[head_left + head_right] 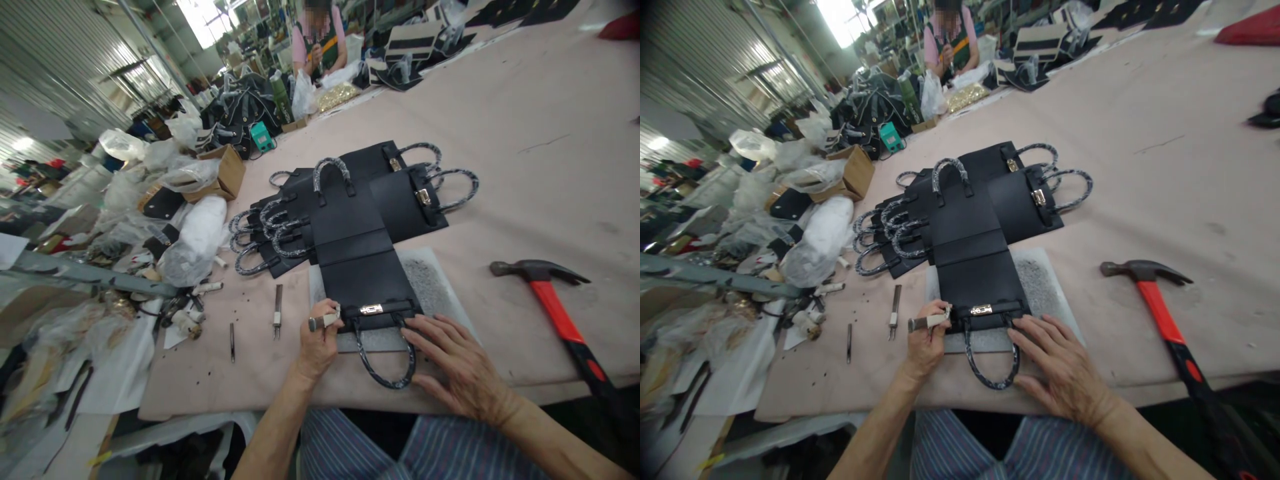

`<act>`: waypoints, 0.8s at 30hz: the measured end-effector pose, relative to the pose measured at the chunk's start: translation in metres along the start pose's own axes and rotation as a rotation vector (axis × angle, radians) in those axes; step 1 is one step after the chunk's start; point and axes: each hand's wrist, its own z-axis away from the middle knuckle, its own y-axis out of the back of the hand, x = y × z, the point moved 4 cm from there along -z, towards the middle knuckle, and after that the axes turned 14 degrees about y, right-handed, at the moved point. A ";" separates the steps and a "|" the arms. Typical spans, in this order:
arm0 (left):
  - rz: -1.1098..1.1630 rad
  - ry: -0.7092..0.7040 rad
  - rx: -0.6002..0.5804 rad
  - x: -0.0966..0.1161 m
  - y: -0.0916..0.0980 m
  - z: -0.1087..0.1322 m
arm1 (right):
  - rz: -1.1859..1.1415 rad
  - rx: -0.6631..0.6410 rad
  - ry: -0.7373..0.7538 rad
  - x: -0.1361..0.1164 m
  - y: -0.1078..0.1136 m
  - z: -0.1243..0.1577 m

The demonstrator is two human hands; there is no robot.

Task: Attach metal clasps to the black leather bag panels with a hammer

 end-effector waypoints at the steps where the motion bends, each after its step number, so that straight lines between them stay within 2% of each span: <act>1: -0.014 -0.011 0.009 0.002 0.001 0.003 | 0.002 0.001 0.004 0.000 0.000 -0.001; 4: -0.059 0.003 0.046 0.003 0.003 0.014 | 0.004 0.005 0.007 0.000 0.000 -0.001; 9: -0.053 0.135 0.108 -0.003 0.005 0.025 | -0.013 -0.014 -0.009 0.001 -0.003 0.003; 17: 0.034 0.111 0.013 0.000 0.006 0.017 | -0.035 -0.033 -0.033 0.001 -0.004 0.007; 24: 0.064 0.118 -0.047 -0.006 0.007 0.015 | -0.046 -0.065 -0.044 0.002 -0.004 0.005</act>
